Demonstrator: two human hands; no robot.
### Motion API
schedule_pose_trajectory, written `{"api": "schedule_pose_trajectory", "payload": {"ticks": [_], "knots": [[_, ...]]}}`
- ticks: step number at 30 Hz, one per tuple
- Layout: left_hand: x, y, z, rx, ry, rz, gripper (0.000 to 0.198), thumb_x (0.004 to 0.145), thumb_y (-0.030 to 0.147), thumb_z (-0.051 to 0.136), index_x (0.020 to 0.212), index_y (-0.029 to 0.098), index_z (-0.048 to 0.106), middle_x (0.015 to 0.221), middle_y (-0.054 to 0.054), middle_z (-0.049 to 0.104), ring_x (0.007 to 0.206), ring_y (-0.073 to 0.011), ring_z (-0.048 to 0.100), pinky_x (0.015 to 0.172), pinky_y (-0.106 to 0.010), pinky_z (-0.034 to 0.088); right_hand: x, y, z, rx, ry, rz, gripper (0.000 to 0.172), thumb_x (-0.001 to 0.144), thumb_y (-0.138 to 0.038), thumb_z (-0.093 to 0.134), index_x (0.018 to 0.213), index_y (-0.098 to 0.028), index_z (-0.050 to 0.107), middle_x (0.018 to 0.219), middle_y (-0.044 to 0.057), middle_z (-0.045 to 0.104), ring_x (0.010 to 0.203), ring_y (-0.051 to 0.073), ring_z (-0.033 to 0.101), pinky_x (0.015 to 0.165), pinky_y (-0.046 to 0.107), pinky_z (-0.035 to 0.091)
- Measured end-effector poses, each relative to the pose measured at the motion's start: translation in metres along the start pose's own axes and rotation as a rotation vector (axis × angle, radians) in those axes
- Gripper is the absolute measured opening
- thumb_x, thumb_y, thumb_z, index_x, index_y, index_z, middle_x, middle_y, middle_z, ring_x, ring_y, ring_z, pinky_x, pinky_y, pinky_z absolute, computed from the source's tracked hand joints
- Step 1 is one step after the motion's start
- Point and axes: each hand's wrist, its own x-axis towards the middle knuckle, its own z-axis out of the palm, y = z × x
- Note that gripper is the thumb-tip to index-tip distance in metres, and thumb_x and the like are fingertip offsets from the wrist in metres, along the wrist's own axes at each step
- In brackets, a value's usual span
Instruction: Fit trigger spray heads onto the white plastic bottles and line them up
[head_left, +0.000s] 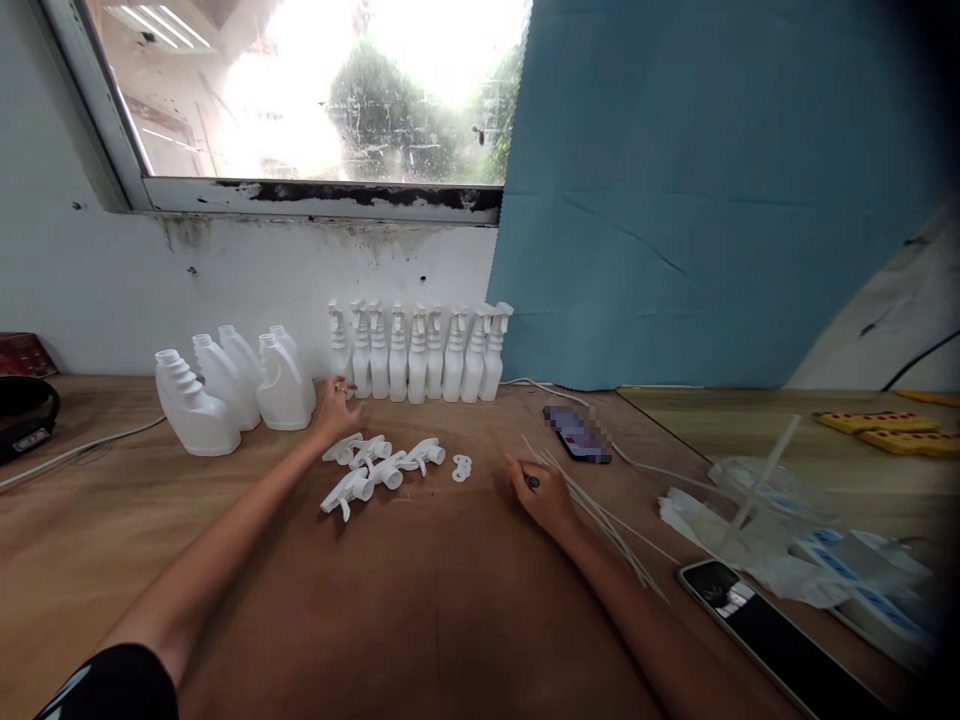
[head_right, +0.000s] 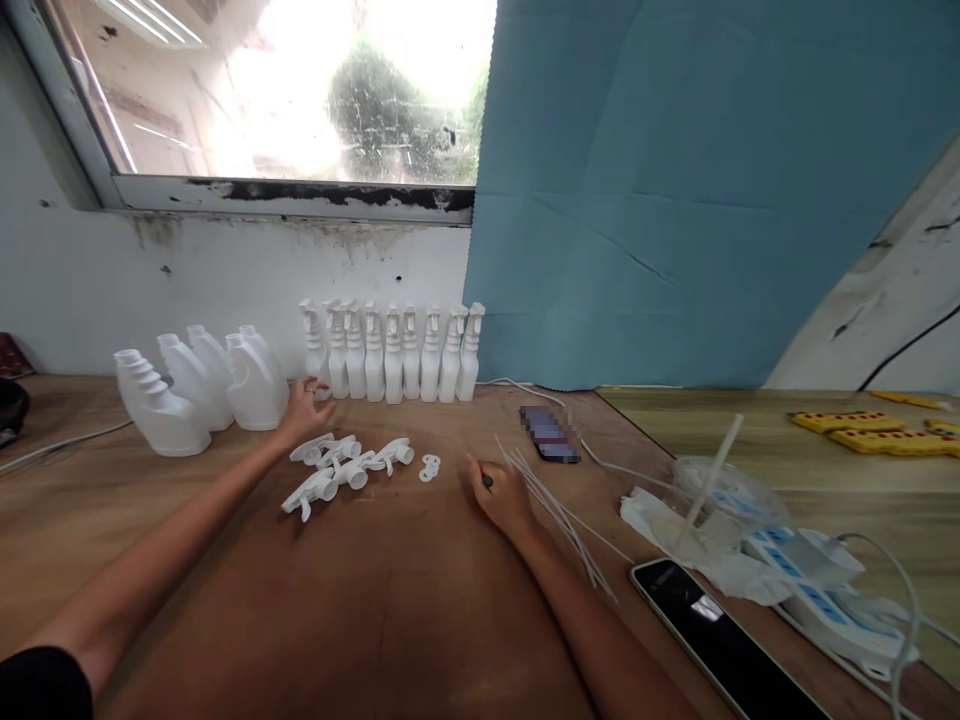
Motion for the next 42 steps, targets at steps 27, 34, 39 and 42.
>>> {"api": "schedule_pose_trajectory", "payload": {"ticks": [27,34,39,42], "knots": [[-0.017,0.069,-0.076,-0.301,0.268,-0.068,0.056,0.072,0.041,0.067,0.115,0.024,0.034,0.108,-0.006,0.044,0.096,-0.0219,0.051,0.081,-0.035,0.046,0.005,-0.014,0.0,0.599,0.028,0.289,0.039,0.084,-0.052,0.052,0.066,-0.019,0.063,0.058,0.001,0.054,0.051,0.015,0.048,0.049,0.028,0.035],[-0.102,0.142,-0.101,-0.884,-0.919,-0.085,0.055,0.07,0.038,0.069,0.108,0.029,0.031,0.101,0.0,0.051,0.076,-0.0142,0.053,0.065,-0.026,0.048,0.002,-0.046,0.005,1.392,-0.365,0.46,0.038,0.073,-0.053,0.067,0.093,-0.02,0.067,0.065,-0.002,0.048,0.055,0.011,0.044,0.048,0.024,0.036],[-0.12,0.157,-0.085,-0.776,-1.054,0.041,0.059,0.062,0.033,0.074,0.106,0.024,0.036,0.089,0.0,0.05,0.077,-0.0162,0.051,0.064,-0.025,0.044,-0.009,-0.059,0.005,1.448,-0.402,0.556,0.041,0.061,-0.054,0.076,0.084,-0.021,0.067,0.072,0.002,0.062,0.069,0.019,0.057,0.063,0.031,0.045],[-0.127,0.159,-0.079,-0.69,-0.942,0.079,0.054,0.068,0.044,0.069,0.108,0.022,0.041,0.093,-0.003,0.052,0.085,-0.0201,0.053,0.072,-0.03,0.045,-0.009,-0.062,0.004,1.437,-0.263,0.632,0.039,0.056,-0.047,0.082,0.08,-0.021,0.067,0.074,0.002,0.065,0.07,0.019,0.058,0.065,0.031,0.047]]}}
